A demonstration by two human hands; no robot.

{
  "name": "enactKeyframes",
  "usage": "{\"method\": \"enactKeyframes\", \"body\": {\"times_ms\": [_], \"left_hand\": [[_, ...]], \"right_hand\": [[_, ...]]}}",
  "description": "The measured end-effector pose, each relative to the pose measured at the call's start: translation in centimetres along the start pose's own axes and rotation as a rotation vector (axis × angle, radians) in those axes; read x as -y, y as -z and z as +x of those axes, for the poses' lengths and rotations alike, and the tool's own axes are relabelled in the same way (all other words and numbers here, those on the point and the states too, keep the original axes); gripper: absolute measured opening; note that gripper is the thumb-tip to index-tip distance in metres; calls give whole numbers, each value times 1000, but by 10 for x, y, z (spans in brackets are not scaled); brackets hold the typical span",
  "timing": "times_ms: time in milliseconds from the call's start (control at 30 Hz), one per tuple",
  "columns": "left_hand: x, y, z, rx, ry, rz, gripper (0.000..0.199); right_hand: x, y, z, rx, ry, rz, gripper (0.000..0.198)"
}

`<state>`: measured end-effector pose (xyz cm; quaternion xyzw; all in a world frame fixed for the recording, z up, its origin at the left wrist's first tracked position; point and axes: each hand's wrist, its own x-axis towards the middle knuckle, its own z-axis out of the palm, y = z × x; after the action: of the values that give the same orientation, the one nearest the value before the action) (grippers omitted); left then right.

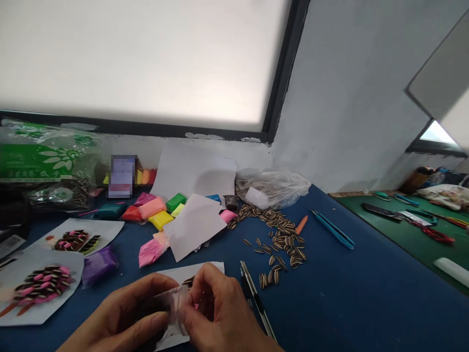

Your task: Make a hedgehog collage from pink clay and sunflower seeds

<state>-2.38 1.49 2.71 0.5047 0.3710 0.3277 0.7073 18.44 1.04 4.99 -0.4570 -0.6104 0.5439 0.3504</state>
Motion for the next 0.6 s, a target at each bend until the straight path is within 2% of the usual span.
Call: {"method": "enactKeyframes", "body": {"times_ms": [100,233,333,433,600], "left_hand": [[-8,-3,0,-23,-27,-78,49],[-15,-6,-1,-39,-32,-71,49],[-8,-3,1,-30,-14,-68,49],[4,4,3,38,8,-62,44],[9,11,3,102,-31,-23,43]], "right_hand": [[0,2,0,-7,91,-20,10],[2,5,3,-8,205,-101,21],[1,3,5,5,113,19,12],[0,2,5,4,9,150,5],[-1,4,4,-3,69,54,13]]}}
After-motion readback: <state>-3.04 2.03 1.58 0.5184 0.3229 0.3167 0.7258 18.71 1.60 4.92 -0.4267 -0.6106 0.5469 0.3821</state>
